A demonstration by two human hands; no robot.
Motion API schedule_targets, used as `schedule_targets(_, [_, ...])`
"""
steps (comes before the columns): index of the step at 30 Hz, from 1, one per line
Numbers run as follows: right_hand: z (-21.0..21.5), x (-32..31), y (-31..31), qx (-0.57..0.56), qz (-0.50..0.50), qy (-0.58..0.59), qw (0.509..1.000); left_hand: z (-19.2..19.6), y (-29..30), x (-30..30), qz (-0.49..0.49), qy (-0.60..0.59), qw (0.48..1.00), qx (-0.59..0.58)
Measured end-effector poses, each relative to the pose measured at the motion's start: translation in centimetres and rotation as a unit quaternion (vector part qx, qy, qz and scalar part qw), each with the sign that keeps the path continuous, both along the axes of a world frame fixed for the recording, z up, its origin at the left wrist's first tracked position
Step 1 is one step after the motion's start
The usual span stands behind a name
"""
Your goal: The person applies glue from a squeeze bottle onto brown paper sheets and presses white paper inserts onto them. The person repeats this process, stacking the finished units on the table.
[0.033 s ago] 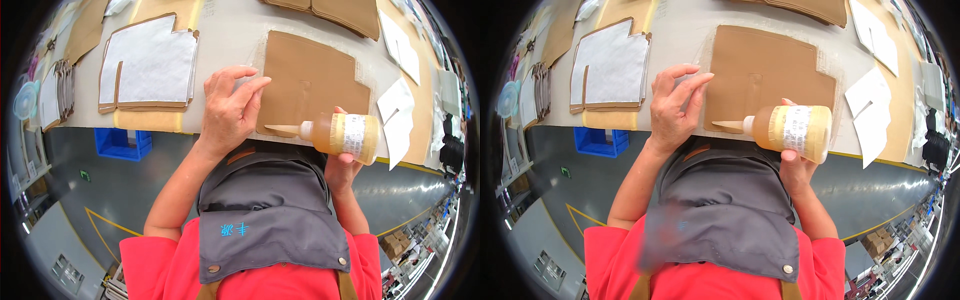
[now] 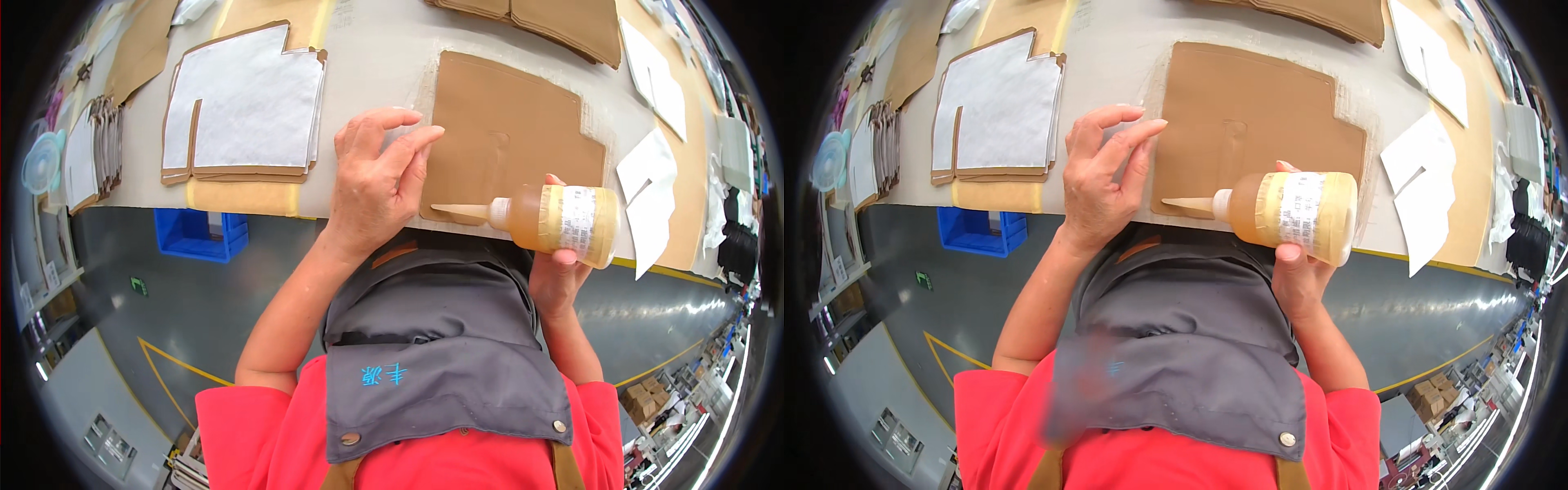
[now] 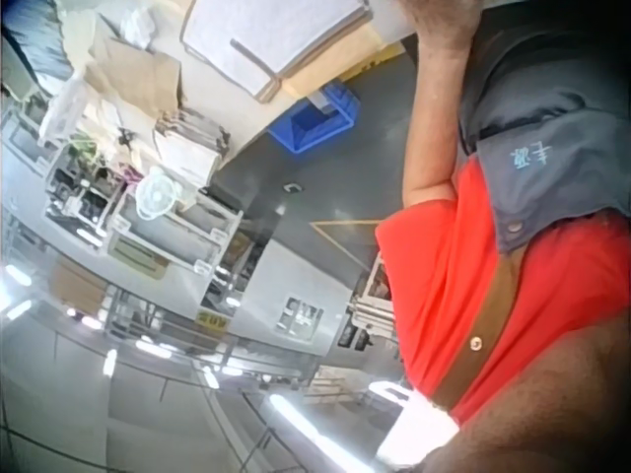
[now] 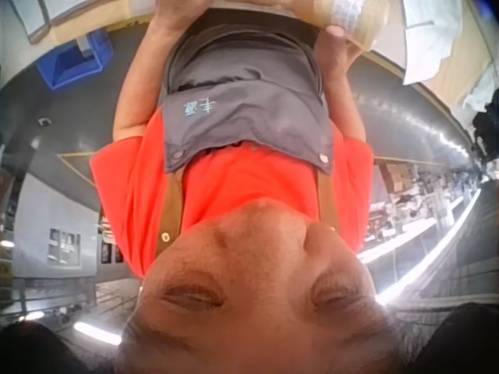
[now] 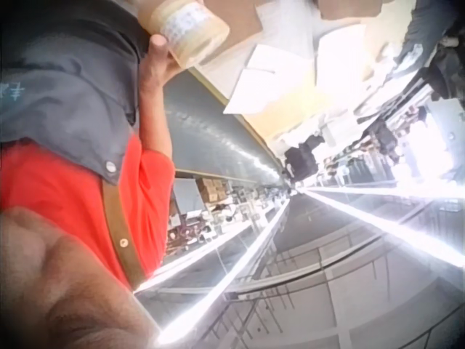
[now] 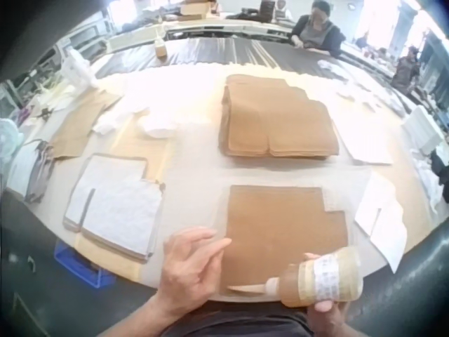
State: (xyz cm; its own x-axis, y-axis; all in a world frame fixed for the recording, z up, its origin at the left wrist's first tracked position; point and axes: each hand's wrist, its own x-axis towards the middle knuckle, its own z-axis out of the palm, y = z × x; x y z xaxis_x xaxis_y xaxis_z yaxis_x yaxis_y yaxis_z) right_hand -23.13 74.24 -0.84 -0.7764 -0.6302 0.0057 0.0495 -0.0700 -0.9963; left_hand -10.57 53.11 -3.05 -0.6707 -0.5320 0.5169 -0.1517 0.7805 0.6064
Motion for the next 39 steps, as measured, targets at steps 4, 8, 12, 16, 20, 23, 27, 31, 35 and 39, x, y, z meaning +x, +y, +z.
schedule_targets(4, [1.8, -1.3, -1.4, -0.045, 0.002, -0.122, 0.992, 0.1, -0.1, 0.1, 0.025, 0.027, 0.999, 0.029])
schedule_targets(8, [2.2, -5.7, -4.4, -0.071, 0.006, -0.062, 0.995, 0.5, -0.2, 0.4, 0.042, 0.041, 0.995, 0.077])
schedule_targets(12, [2.1, -8.4, -8.5, -0.073, -0.002, -0.027, 0.997, 0.4, -0.3, 0.5, 0.033, 0.039, 0.994, 0.094])
schedule_targets(16, [1.4, -9.2, -10.5, -0.065, -0.012, -0.017, 0.998, 0.5, -0.6, 0.4, 0.024, 0.033, 0.996, 0.083])
schedule_targets(20, [1.1, -9.6, -10.9, -0.058, -0.001, 0.002, 0.998, 0.6, -0.7, 0.5, 0.022, 0.024, 0.996, 0.084])
schedule_targets(23, [0.8, -9.5, -10.3, -0.052, 0.0, -0.003, 0.999, 0.6, -0.7, 0.5, 0.019, 0.028, 0.996, 0.084])
schedule_targets(27, [0.6, -9.2, -8.6, -0.038, 0.031, 0.002, 0.999, 0.4, -0.7, 0.5, 0.02, 0.037, 0.996, 0.083])
schedule_targets(31, [1.1, -7.8, -7.4, -0.022, 0.043, -0.005, 0.999, 0.3, -0.6, 0.5, 0.025, 0.041, 0.996, 0.078])
schedule_targets(35, [1.3, -6.5, -5.9, -0.01, 0.058, 0.006, 0.998, 0.3, -0.6, 0.5, 0.031, 0.041, 0.997, 0.064])
schedule_targets(39, [0.7, -5.3, -4.1, -0.011, 0.067, 0.018, 0.998, 0.5, -0.5, 0.4, 0.039, 0.047, 0.996, 0.058])
